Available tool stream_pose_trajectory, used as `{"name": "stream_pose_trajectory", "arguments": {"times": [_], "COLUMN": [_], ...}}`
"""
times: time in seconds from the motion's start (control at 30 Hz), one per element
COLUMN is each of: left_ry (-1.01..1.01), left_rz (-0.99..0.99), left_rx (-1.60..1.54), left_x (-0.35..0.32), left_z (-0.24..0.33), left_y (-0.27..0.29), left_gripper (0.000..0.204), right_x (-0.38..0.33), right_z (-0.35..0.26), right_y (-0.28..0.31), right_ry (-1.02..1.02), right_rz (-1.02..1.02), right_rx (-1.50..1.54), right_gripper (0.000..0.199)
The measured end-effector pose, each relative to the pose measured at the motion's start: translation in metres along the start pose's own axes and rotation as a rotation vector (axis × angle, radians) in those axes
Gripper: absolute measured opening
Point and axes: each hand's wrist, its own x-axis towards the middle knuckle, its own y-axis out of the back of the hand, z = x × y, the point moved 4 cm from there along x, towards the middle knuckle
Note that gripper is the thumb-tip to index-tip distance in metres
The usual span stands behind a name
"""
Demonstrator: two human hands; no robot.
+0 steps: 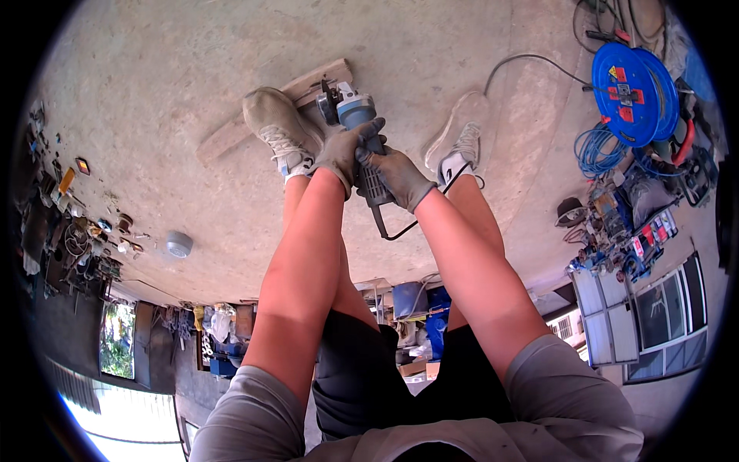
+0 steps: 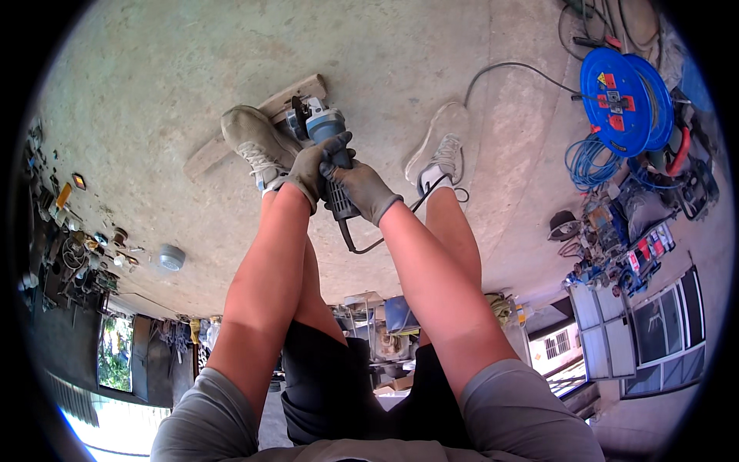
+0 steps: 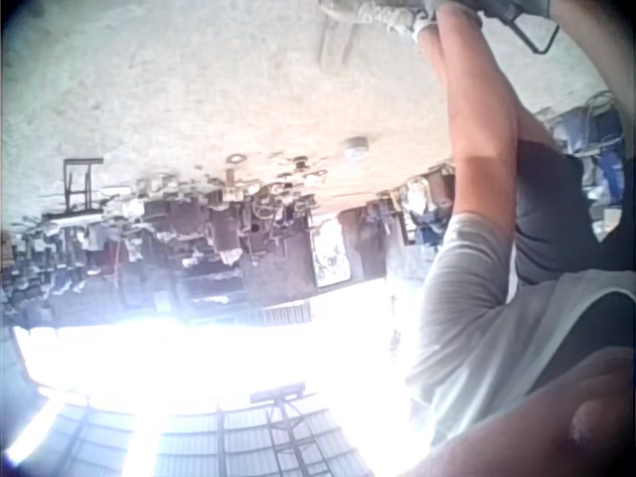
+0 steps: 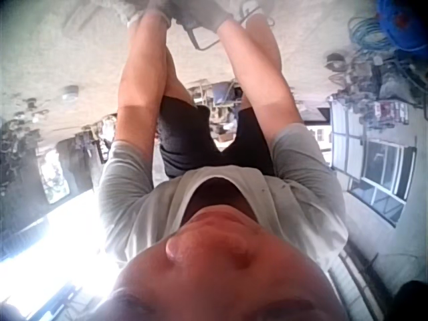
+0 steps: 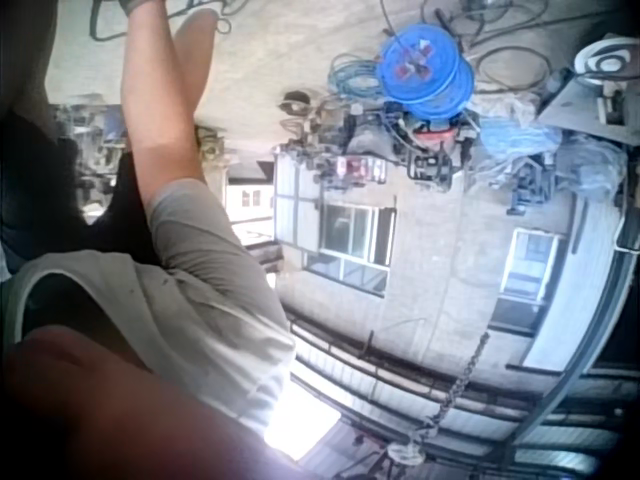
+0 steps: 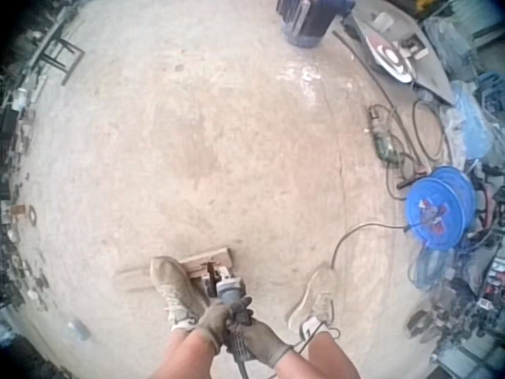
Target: The person squats on the ground to hammer a metal object, then stands and walks through a cluttered workshop. They pick up a metal rod and an angle grinder, attach a grinding disc to the tool, and prepare to work on a piece of wood.
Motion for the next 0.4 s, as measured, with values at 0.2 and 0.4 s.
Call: {"name": "stream_pose_trajectory", "arguments": {"times": [0.2,0.4], "left_ry": [0.060,0.041], "left_rz": [0.037,0.043], "left_rx": [-0.033,0.008], "left_x": [0.012,0.021], "left_z": [-0.007,-0.005], "left_y": [0.004,0.007], "left_gripper": [0.032,0.038], "right_x": [0.006,0.010], "right_z": [0.003,-0.001], "right_y": [0.005,0.007], "right_ry": [-0.006,-0.026], "right_rz": [0.011,0.020], "right_rx": [0.036,0.004], "right_gripper": [0.050,0.052]}}
